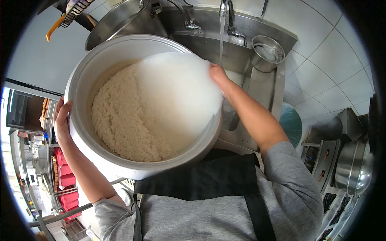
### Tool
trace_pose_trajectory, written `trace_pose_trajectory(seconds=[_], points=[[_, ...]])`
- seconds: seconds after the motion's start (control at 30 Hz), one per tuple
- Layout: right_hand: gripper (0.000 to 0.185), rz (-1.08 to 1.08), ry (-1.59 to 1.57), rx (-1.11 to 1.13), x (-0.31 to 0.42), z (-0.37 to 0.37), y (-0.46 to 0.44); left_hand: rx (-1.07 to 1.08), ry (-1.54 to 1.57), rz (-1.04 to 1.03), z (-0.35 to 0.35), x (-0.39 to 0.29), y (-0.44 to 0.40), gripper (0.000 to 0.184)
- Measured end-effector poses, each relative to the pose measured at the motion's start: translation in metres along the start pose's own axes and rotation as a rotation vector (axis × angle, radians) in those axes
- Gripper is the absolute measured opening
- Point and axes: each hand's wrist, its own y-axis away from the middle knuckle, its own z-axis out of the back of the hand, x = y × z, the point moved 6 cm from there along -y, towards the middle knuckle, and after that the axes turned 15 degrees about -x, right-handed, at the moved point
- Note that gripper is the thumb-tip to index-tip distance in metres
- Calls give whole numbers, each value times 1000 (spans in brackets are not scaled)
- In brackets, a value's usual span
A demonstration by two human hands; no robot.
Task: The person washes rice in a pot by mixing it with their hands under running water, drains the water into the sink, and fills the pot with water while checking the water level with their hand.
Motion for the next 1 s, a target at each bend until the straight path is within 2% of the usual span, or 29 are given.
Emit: trace_pose_trajectory(seconds=[0.67, 0.87, 1.0], points=[[22, -180, -56, 19, 3, 4, 13, -49, -123, -65, -8, -14, 1, 30], [26, -168, -67, 27, 6, 4, 20, -88, -149, -64, -13, -21, 7, 31], [35, -224, -47, 45, 15, 6, 31, -85, -151, -65, -16, -22, 8, 31]])
